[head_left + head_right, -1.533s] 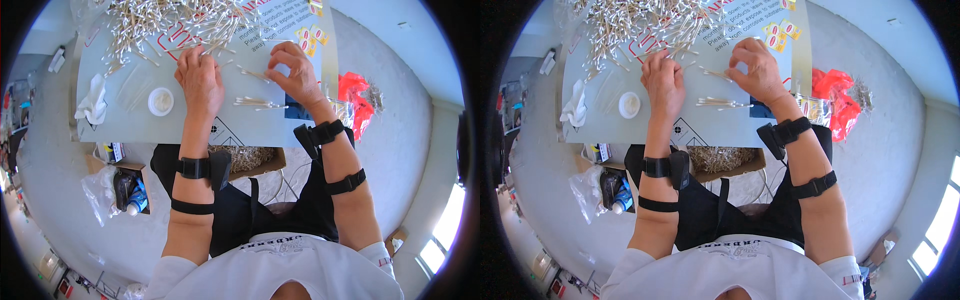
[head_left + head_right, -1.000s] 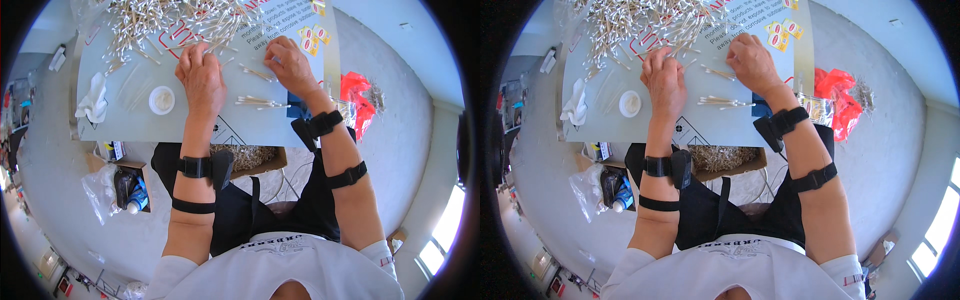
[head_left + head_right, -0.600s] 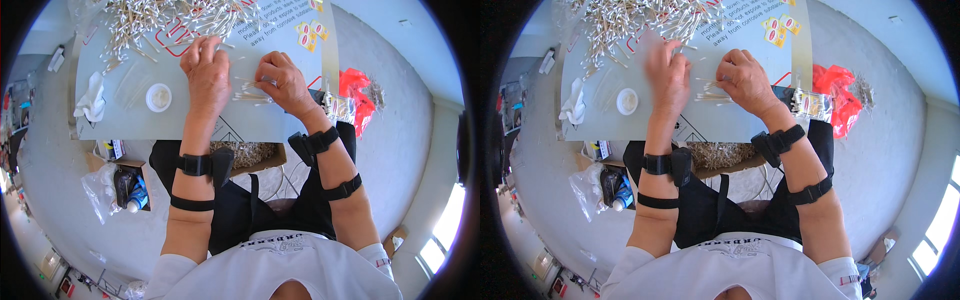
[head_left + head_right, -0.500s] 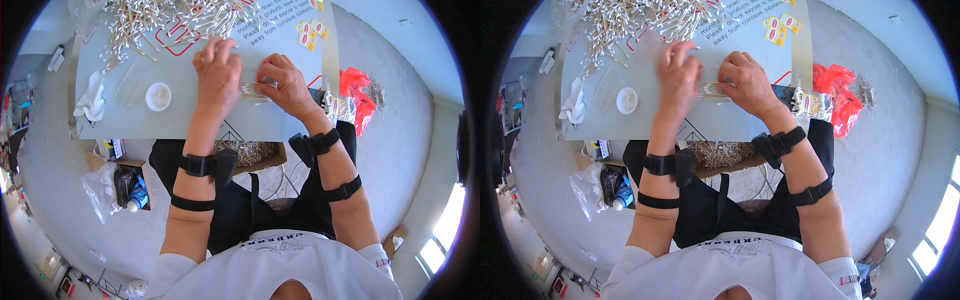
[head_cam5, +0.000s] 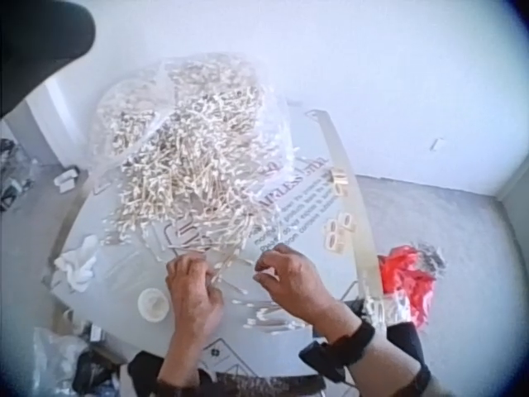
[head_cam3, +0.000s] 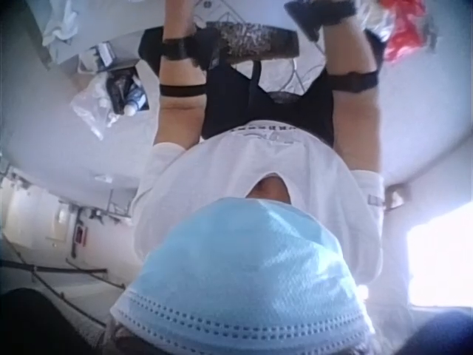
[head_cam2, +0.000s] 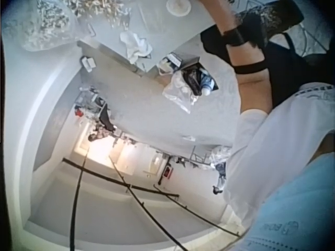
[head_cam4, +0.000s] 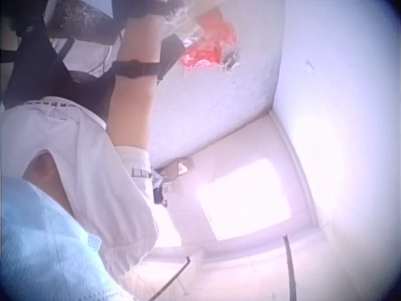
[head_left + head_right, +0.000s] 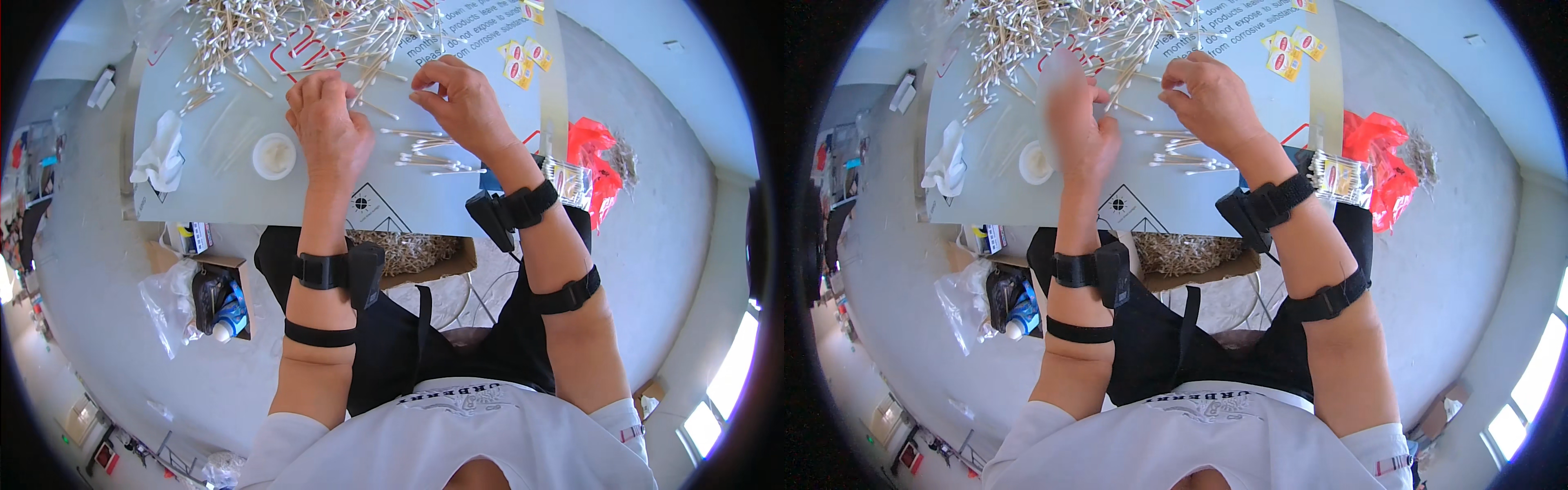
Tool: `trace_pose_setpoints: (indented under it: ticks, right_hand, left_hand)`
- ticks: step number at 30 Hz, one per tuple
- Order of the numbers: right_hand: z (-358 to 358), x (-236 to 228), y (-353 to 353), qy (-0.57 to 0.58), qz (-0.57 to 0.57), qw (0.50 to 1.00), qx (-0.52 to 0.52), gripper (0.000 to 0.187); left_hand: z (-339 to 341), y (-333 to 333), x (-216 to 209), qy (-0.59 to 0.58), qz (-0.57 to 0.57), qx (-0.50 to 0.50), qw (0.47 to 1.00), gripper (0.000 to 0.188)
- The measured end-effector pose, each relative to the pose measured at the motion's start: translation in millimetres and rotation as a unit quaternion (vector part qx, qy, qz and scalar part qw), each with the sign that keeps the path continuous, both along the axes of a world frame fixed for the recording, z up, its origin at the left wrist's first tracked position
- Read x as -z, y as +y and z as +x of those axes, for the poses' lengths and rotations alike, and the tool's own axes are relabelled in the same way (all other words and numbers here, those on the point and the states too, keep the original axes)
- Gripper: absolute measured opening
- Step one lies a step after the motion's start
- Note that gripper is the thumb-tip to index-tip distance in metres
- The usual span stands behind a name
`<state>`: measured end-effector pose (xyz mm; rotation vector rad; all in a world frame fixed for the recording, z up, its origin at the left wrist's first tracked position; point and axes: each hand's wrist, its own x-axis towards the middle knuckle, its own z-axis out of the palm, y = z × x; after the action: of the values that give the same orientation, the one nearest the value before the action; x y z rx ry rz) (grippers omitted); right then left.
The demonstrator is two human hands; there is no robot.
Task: Picking up cotton swabs, arranging them in a group, and inserting them into a plastic package before sealing it with a sticker.
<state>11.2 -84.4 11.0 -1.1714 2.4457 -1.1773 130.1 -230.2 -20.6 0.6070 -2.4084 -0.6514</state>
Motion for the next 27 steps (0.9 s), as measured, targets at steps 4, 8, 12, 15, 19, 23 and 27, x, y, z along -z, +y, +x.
trace_pose_setpoints:
  ticks: [4, 8, 12, 15, 19, 23, 27]
  right_hand:
    - [7, -2, 0, -0.009, 0.056, 0.997, -0.053, 0.007]
    - [8, 6, 23, -0.029, 0.026, 0.999, -0.029, 0.011]
    - [17, 5, 39, -0.001, 0.043, 0.997, -0.063, 0.013]
    - [16, 4, 37, -0.007, 0.054, 0.996, -0.07, 0.015]
    - [8, 2, 17, 0.004, 0.005, 1.0, 0.005, 0.026]
    - [4, 5, -12, 0.118, -0.008, 0.993, 0.008, 0.035]
    - [2, 5, -28, 0.163, 0.018, 0.986, -0.01, 0.037]
  left_hand:
    - [2, -2, -3, 0.0, -0.001, 0.006, 1.0, 0.027]
    - [1, 2, -7, -0.002, 0.005, 0.018, 1.0, 0.024]
    - [0, 1, 1, -0.031, -0.027, 0.018, 0.999, 0.021]
    - [-4, 3, 4, -0.008, -0.025, 0.031, 0.999, 0.022]
    - [-3, 3, 2, -0.005, -0.001, 0.033, 0.999, 0.028]
    - [-3, 1, 2, -0.013, 0.006, -0.004, 1.0, 0.039]
    - [-1, 3, 0, -0.027, 0.004, -0.005, 1.0, 0.04]
